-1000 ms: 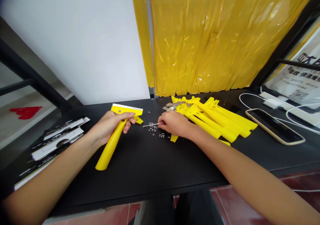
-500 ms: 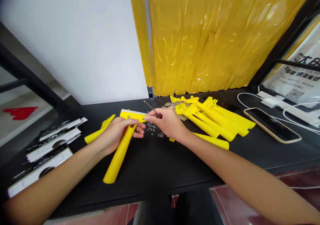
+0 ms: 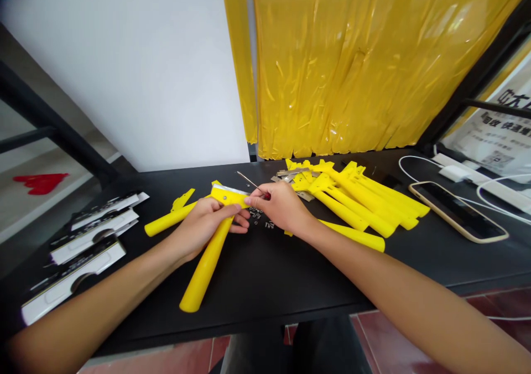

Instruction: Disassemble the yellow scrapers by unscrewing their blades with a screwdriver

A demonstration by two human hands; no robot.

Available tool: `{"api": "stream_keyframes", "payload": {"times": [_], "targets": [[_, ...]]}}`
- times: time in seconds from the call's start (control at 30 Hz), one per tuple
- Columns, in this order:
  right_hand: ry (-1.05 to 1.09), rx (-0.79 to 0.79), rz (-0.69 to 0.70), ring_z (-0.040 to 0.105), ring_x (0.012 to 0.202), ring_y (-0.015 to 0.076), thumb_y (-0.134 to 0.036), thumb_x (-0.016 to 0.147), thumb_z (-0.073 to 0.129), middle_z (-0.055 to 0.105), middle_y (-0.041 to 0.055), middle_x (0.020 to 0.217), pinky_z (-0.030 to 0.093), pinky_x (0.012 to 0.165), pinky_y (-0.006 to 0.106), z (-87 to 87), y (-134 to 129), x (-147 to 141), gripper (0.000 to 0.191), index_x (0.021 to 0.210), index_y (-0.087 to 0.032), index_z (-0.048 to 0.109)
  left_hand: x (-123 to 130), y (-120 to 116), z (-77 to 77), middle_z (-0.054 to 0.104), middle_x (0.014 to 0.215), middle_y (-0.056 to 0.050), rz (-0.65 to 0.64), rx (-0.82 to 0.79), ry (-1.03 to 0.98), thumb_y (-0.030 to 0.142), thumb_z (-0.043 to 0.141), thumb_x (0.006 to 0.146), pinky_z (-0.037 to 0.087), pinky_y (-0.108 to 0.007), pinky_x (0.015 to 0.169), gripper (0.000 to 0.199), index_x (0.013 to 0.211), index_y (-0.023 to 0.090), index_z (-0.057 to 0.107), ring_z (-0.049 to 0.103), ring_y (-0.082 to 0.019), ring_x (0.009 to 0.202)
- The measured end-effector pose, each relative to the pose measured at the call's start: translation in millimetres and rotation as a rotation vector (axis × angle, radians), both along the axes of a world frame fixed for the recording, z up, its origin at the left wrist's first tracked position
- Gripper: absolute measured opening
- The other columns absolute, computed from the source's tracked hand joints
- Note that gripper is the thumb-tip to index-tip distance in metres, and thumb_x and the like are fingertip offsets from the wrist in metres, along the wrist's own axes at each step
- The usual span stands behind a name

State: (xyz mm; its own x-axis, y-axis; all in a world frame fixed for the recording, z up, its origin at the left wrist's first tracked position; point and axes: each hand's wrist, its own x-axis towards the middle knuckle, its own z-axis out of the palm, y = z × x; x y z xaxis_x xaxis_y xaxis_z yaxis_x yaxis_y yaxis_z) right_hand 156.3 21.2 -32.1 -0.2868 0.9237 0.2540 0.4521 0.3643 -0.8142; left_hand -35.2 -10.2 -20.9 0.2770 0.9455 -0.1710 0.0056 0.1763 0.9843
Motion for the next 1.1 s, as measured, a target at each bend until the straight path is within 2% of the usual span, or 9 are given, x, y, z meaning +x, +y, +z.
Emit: {"api": "stream_keyframes", "payload": {"times": [0.3, 0.43, 0.53, 0.6, 0.67, 0.77, 0.87, 0.97, 1.1], "targets": [[-0.046, -0.002, 0.018, 0.053, 0.063, 0.0129, -0.045, 0.084, 0.071, 0.065, -0.0014, 0.066, 0.038, 0.058, 0.027, -1.1, -0.2, 0.8, 0.027, 0.074, -0.020, 0.072, 3.3, -1.2, -2.8, 0.074, 0.082, -0.013, 0.006, -0.017, 0.011, 0.022, 0.066, 0.089, 0.064, -0.033, 0.072, 0.019, 0.082, 0.006, 0.073, 0.073, -0.020, 0.071], [0.005, 0.034, 0.007, 0.051, 0.063, 0.0122, -0.044, 0.082, 0.073, 0.062, -0.0028, 0.067, 0.039, 0.059, 0.027, -4.0, 0.4, -1.2, 0.026, 0.077, -0.020, 0.067, 3.3, -0.2, -0.2, 0.074, 0.081, -0.013, 0.009, -0.077, -0.046, 0.020, 0.067, 0.088, 0.063, -0.030, 0.068, 0.017, 0.082, 0.006, 0.073, 0.071, -0.018, 0.068], [0.074, 0.006, 0.019, 0.049, 0.062, 0.0122, -0.050, 0.079, 0.076, 0.057, -0.0039, 0.066, 0.040, 0.060, 0.026, -3.7, 1.6, -2.0, 0.032, 0.081, -0.020, 0.065, 1.9, 1.2, 1.3, 0.074, 0.081, -0.013, 0.007, -0.127, -0.089, 0.019, 0.068, 0.086, 0.063, -0.030, 0.067, 0.015, 0.083, 0.005, 0.074, 0.071, -0.019, 0.068], [0.138, -0.017, 0.008, 0.049, 0.063, 0.0126, -0.054, 0.083, 0.071, 0.056, -0.0027, 0.068, 0.040, 0.060, 0.027, -1.3, 2.4, -1.4, 0.036, 0.084, -0.019, 0.066, 0.5, 2.3, 2.3, 0.075, 0.084, -0.014, 0.022, -0.144, -0.109, 0.019, 0.068, 0.086, 0.063, -0.030, 0.067, 0.015, 0.084, 0.005, 0.074, 0.071, -0.019, 0.068], [0.221, -0.035, -0.030, 0.049, 0.063, 0.0124, -0.056, 0.092, 0.057, 0.058, -0.0005, 0.074, 0.040, 0.058, 0.027, 2.5, 3.4, 0.9, 0.039, 0.090, -0.019, 0.069, -1.1, 3.4, 3.5, 0.075, 0.087, -0.015, 0.043, -0.150, -0.116, 0.019, 0.068, 0.085, 0.061, -0.028, 0.063, 0.015, 0.084, 0.005, 0.074, 0.069, -0.017, 0.066], [0.257, -0.008, -0.053, 0.051, 0.060, 0.0122, -0.047, 0.099, 0.046, 0.064, 0.0025, 0.084, 0.040, 0.055, 0.028, 9.2, 5.2, 8.2, 0.039, 0.106, -0.018, 0.070, -3.3, 5.3, 4.9, 0.074, 0.082, -0.013, 0.089, -0.157, -0.104, 0.019, 0.068, 0.083, 0.054, -0.022, 0.050, 0.014, 0.081, 0.006, 0.073, 0.062, -0.013, 0.057], [0.165, 0.138, -0.032, 0.061, 0.073, 0.0157, -0.036, 0.096, 0.054, 0.070, 0.0041, 0.089, 0.047, 0.067, 0.031, 16.1, 6.1, 16.6, 0.031, 0.118, -0.019, 0.067, -4.7, 7.1, 5.1, 0.070, 0.071, -0.008, 0.120, -0.155, -0.092, 0.023, 0.072, 0.081, 0.042, -0.019, 0.041, 0.014, 0.077, 0.009, 0.071, 0.053, -0.009, 0.049], [0.206, 0.234, -0.048, 0.067, 0.083, 0.0184, -0.033, 0.092, 0.063, 0.072, 0.0040, 0.087, 0.050, 0.077, 0.033, 23.1, 4.6, 21.6, 0.025, 0.113, -0.019, 0.063, -6.2, 8.9, 4.5, 0.061, 0.059, -0.002, 0.106, -0.150, -0.061, 0.033, 0.077, 0.080, 0.033, -0.017, 0.038, 0.025, 0.074, 0.010, 0.069, 0.046, -0.006, 0.044], [0.273, 0.303, -0.125, 0.064, 0.073, 0.0159, -0.034, 0.087, 0.071, 0.068, 0.0015, 0.078, 0.050, 0.069, 0.030, 32.3, -1.9, 22.6, 0.017, 0.092, -0.020, 0.063, -7.7, 10.3, 4.5, 0.055, 0.053, 0.001, 0.117, -0.156, -0.039, 0.036, 0.078, 0.081, 0.030, -0.017, 0.038, 0.028, 0.071, 0.012, 0.067, 0.041, -0.004, 0.041]]}}
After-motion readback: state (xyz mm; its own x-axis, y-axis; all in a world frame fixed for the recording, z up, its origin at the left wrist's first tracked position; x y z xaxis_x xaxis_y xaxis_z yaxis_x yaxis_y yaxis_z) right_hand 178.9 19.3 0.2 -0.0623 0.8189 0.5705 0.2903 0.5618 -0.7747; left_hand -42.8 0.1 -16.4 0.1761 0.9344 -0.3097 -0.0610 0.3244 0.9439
